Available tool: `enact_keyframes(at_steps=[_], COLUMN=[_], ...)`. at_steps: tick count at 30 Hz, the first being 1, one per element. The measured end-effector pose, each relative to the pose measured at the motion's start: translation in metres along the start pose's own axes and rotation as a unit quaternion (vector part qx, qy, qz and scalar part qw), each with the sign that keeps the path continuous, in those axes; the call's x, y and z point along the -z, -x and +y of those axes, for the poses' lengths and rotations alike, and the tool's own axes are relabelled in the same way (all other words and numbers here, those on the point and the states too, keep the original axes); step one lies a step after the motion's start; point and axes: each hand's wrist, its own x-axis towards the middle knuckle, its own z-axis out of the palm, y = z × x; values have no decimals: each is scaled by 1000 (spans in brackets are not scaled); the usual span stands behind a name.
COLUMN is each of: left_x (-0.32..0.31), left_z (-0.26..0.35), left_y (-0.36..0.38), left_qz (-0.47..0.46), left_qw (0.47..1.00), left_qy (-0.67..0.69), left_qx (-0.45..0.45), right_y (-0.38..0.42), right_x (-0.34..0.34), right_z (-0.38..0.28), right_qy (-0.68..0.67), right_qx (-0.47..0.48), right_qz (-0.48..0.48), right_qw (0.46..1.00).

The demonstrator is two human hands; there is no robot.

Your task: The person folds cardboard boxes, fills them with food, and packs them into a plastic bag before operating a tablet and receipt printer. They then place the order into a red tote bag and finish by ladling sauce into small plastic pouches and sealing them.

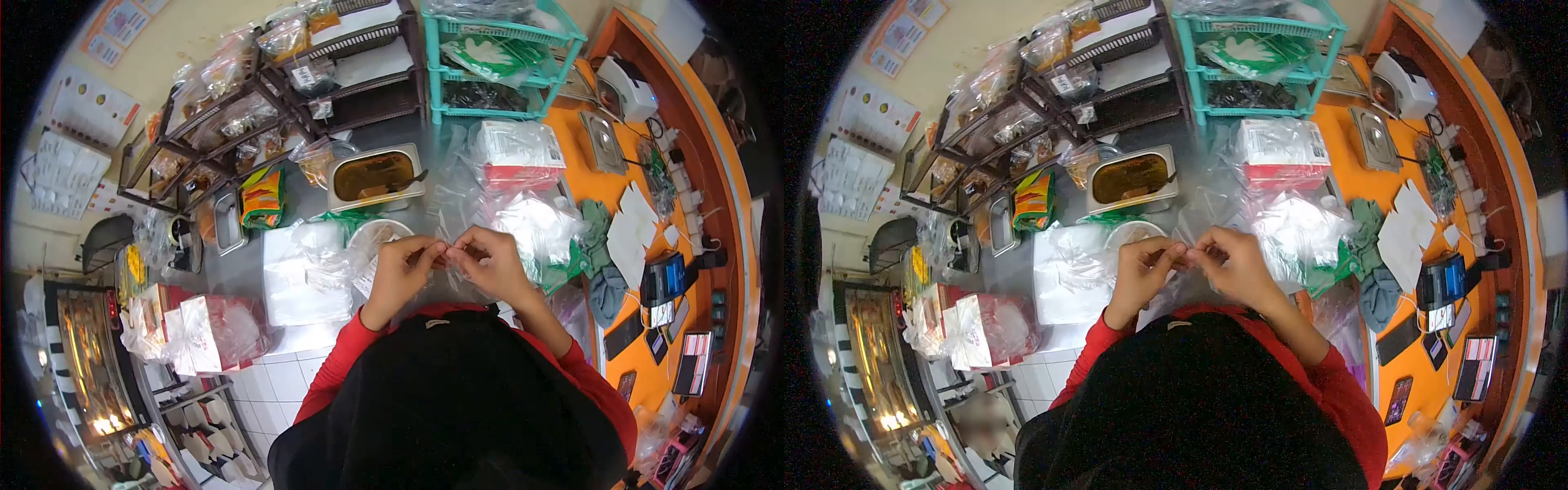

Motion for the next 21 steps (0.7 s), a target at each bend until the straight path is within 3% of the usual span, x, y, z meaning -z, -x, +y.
enact_keyframes(at_steps=[2, 5, 8, 10, 11, 14, 17, 18, 20, 21], left_x=[3, 11, 7, 14, 18, 28, 36, 45, 49, 53], left_z=[17, 23, 36, 33, 32, 34, 18, 25, 42, 47], left_y=[3, 9, 16, 19, 19, 15, 4, 4, 4, 5], left_qz=[17, 3, 59, 105, 129, 135, 171, 168, 211, 170], left_qw=[981, 951, 927, 933, 934, 961, 982, 982, 946, 940], left_qy=[-177, -277, -331, -297, -278, -224, 22, 33, -145, -188], left_qx=[-72, -139, -164, -176, -184, -90, -75, -86, -201, -227], right_y=[0, -8, -6, -13, -17, -17, -19, -23, -32, -35], right_x=[-8, 0, -14, -16, -17, -28, -44, -43, -33, -31], right_z=[-6, -16, -22, -21, -24, -35, -50, -46, -47, -49], right_qy=[128, 206, 192, 245, 226, 142, 122, 164, 200, 219], right_qx=[56, 139, 197, 232, 233, 227, 289, 308, 294, 288], right_qz=[-14, -91, 39, 163, 153, 121, 91, 103, 84, 74], right_qw=[990, 964, 961, 927, 933, 956, 945, 931, 931, 929])
